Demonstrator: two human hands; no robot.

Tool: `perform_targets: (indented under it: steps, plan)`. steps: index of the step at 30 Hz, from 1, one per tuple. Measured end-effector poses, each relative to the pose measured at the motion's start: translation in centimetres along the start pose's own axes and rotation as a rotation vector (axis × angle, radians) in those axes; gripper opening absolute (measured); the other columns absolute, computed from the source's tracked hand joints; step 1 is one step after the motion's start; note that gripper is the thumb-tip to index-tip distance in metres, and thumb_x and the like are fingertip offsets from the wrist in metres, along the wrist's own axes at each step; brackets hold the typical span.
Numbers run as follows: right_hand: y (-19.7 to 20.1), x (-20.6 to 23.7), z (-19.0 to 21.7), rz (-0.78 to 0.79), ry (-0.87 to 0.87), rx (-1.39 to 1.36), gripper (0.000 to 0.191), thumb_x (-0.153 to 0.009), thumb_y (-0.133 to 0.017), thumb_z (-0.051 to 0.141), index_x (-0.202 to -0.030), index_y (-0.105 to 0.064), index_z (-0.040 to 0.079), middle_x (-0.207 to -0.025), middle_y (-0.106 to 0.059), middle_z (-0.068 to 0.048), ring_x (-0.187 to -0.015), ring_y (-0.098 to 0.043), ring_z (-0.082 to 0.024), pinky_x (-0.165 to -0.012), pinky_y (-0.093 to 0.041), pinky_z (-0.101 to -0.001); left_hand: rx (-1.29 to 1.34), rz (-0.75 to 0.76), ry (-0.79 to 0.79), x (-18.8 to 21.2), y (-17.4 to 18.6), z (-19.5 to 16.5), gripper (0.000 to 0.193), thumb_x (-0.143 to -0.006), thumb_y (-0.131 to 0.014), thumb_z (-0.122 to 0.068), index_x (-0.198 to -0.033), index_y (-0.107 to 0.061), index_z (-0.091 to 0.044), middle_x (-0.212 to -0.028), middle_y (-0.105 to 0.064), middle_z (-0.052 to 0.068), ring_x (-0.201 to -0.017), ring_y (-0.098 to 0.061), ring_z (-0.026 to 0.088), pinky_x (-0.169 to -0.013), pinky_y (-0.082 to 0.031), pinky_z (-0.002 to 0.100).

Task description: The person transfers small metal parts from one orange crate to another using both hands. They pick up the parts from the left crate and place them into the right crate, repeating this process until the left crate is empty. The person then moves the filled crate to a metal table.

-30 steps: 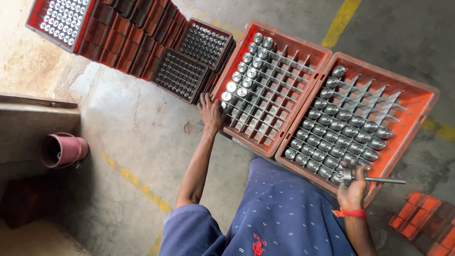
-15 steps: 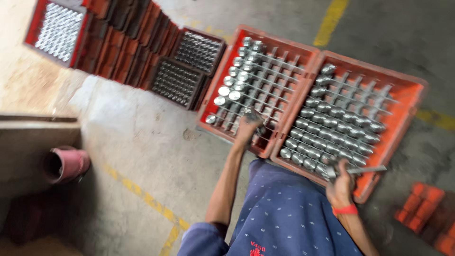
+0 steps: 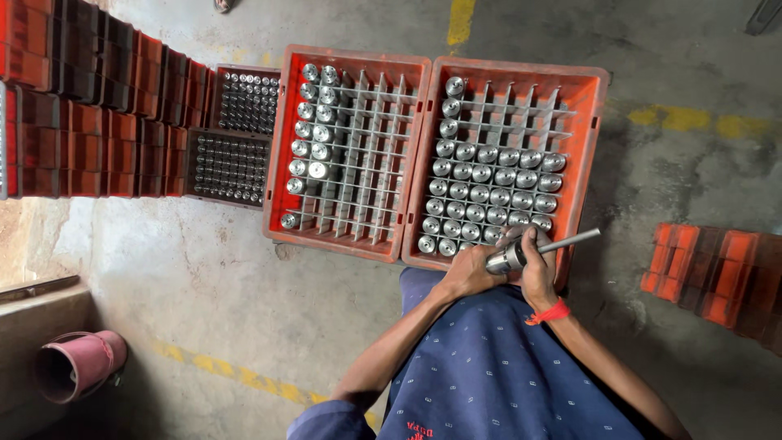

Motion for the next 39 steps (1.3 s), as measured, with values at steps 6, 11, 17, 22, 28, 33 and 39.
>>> perform_targets:
  steps: [6, 11, 17, 22, 28, 33, 39]
  plan:
    - [3.1, -0.9, -1.6, -0.059, -0.124, -0.017, 0.038, -0.109, -0.05, 0.039, -0.104, -0.063, 0.003, -0.101, -0.07, -0.011, -0.092, -0.069, -0.019, -0.084, -0.057, -0.0357, 0.071, 0.129, -0.004, -1.0, -1.9, 0.2, 0.052, -0.075, -0.082, -0.045, -0.114, -0.075, -0.01, -0.093, -0.077, 0.02, -0.087, -0.077, 0.034, -0.081, -0.058, 0.044]
    - [4.4, -1.7, -2.0, -0.13, -0.176, -0.066, 0.036, -0.107, -0.053, 0.038, -0.102, -0.063, 0.003, -0.095, -0.072, -0.011, -0.085, -0.071, -0.021, -0.079, -0.057, -0.0379, 0.045, 0.14, -0.037, -2.8, -3.0, 0.1, 0.053, -0.073, -0.083, -0.038, -0.116, -0.073, -0.009, -0.094, -0.078, 0.019, -0.087, -0.077, 0.034, -0.081, -0.059, 0.043]
    - [5.9, -3.2, -1.6, -0.04, -0.069, -0.061, 0.029, -0.105, -0.058, 0.036, -0.104, -0.062, 0.007, -0.093, -0.073, -0.01, -0.09, -0.073, -0.019, -0.083, -0.058, -0.0358, 0.106, 0.328, -0.035, -4.4, -3.3, 0.4, 0.055, -0.078, -0.082, -0.04, -0.12, -0.069, -0.007, -0.094, -0.08, 0.018, -0.084, -0.079, 0.032, -0.081, -0.06, 0.041]
    - [12.0, -5.7, 0.2, -0.363, -0.016, -0.443, 0.028, -0.109, -0.06, 0.042, -0.113, -0.065, 0.014, -0.093, -0.073, -0.004, -0.079, -0.067, -0.016, -0.07, -0.051, -0.031, -0.304, -0.08, -0.201, -7.9, 3.7, 0.6, 0.07, -0.084, -0.079, -0.05, -0.136, -0.061, -0.007, -0.098, -0.075, 0.022, -0.085, -0.073, 0.037, -0.074, -0.058, 0.048]
    - [15.0, -4.0, 1.5, -0.442, 0.075, -0.304, 0.024, -0.112, -0.058, 0.035, -0.116, -0.062, 0.012, -0.098, -0.072, -0.006, -0.094, -0.07, -0.017, -0.08, -0.054, -0.0312, -0.791, -0.521, -0.408, -13.6, 12.7, 0.9, 0.07, -0.078, -0.056, 0.003, -0.145, -0.05, -0.014, -0.124, -0.064, 0.023, -0.102, -0.068, 0.039, -0.085, -0.057, 0.043]
    - [13.2, -3.2, -1.6, -0.414, -0.043, -0.258, 0.025, -0.113, -0.057, 0.034, -0.118, -0.064, 0.011, -0.102, -0.073, -0.008, -0.095, -0.068, -0.018, -0.081, -0.051, -0.0312, -0.519, -0.546, -0.452, -13.7, 14.1, 1.0, 0.05, -0.087, -0.054, 0.005, -0.136, -0.057, -0.007, -0.125, -0.064, 0.022, -0.113, -0.062, 0.04, -0.095, -0.053, 0.044]
    - [13.1, -1.3, -2.3, -0.273, -0.164, -0.698, 0.024, -0.117, -0.055, 0.026, -0.114, -0.065, 0.005, -0.105, -0.07, -0.011, -0.103, -0.069, -0.023, -0.091, -0.058, -0.0383, -0.44, -0.739, -0.3, -3.2, 17.6, 5.8, 0.027, -0.088, -0.065, -0.006, -0.114, -0.071, -0.007, -0.11, -0.066, 0.015, -0.111, -0.06, 0.038, -0.096, -0.05, 0.049]
Point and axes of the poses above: each hand's wrist, its own x-axis away from the middle knuckle, its own y-axis out of the back of the hand, z = x × y, the point moved 5 cm from there along -x, towards the middle knuckle
